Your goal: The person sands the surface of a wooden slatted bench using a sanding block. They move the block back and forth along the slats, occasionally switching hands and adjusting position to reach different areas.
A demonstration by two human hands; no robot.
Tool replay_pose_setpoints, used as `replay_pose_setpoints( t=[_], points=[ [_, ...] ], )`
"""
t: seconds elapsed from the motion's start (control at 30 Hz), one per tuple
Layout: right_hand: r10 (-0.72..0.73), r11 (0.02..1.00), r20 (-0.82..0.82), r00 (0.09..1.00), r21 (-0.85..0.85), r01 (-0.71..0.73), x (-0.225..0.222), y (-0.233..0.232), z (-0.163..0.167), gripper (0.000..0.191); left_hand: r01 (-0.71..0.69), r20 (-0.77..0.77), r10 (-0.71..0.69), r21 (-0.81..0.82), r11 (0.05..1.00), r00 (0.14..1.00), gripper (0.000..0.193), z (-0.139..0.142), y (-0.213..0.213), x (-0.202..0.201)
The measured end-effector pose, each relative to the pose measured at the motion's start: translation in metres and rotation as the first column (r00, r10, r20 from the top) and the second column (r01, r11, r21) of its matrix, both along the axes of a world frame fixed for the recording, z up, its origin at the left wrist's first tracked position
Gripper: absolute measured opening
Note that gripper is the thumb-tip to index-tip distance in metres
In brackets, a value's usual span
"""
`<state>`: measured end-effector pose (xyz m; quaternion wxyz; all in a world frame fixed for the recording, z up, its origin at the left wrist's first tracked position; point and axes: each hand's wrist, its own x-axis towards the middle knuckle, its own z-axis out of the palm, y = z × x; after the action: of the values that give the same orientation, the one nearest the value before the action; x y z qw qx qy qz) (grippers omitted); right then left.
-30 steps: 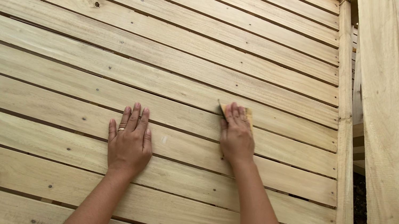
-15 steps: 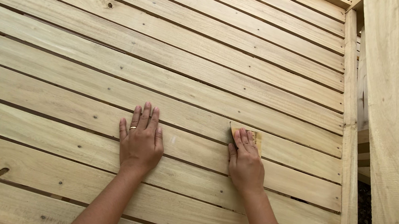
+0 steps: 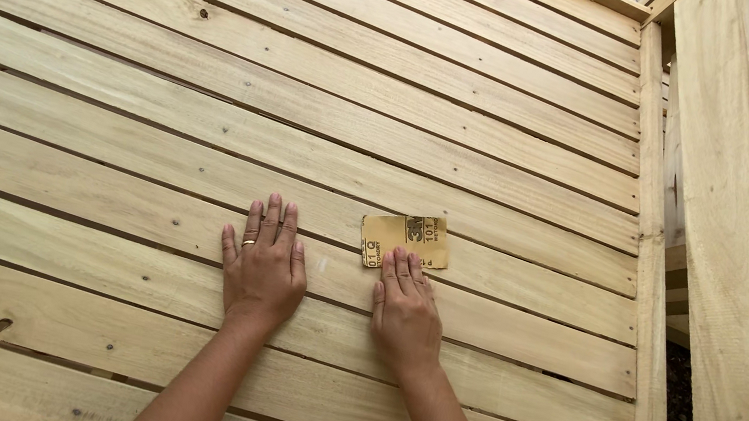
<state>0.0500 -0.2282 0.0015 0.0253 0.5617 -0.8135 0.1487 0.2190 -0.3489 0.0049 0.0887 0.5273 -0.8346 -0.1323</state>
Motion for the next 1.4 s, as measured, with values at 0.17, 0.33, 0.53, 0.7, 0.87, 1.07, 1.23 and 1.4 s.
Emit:
replay_pose_setpoints(
  t=[0.17,0.33,0.53,0.7,0.87,1.07,1.23,1.4],
  points=[
    [-0.104,0.973,0.07,0.992,0.214,0.087,-0.004,-0.036,0.007,0.077,0.005,-0.009,-0.005,-0.033,0.999,1.0,0.06,0.0,0.001,0.001],
    [-0.185,0.958,-0.07,0.98,0.211,0.195,-0.004,-0.063,0.03,0.104,0.008,-0.006,-0.009,-0.02,1.0,1.0,0.06,-0.002,-0.001,0.002],
    [-0.168,0.969,0.009,0.986,0.186,0.164,-0.039,-0.082,0.032,0.08,0.001,0.017,-0.001,0.018,1.0,1.0,0.06,0.0,-0.004,0.0],
    [0.05,0.991,0.019,0.999,-0.127,-0.047,-0.034,-0.062,0.003,0.053,0.006,-0.013,-0.006,0.015,1.0,1.0,0.06,-0.007,-0.003,0.002],
    [0.071,0.995,0.026,0.997,-0.068,-0.069,0.0,-0.017,0.003,0.049,0.005,0.025,-0.005,0.008,1.0,1.0,0.061,-0.006,-0.003,0.001],
    [-0.062,0.986,-0.002,0.998,0.152,0.062,-0.011,-0.058,0.02,0.085,0.007,0.004,-0.007,0.024,1.0,1.0,0.06,-0.008,-0.003,0.001],
    [-0.017,1.0,-0.037,0.999,-0.018,0.016,-0.011,-0.037,-0.002,0.049,0.009,-0.001,-0.009,0.022,1.0,1.0,0.059,-0.012,-0.004,0.002],
    [0.059,0.998,-0.037,0.998,0.02,-0.058,-0.011,-0.008,-0.016,0.053,0.004,0.032,-0.006,0.044,0.999,0.999,0.061,-0.007,-0.004,0.0]
  ],
)
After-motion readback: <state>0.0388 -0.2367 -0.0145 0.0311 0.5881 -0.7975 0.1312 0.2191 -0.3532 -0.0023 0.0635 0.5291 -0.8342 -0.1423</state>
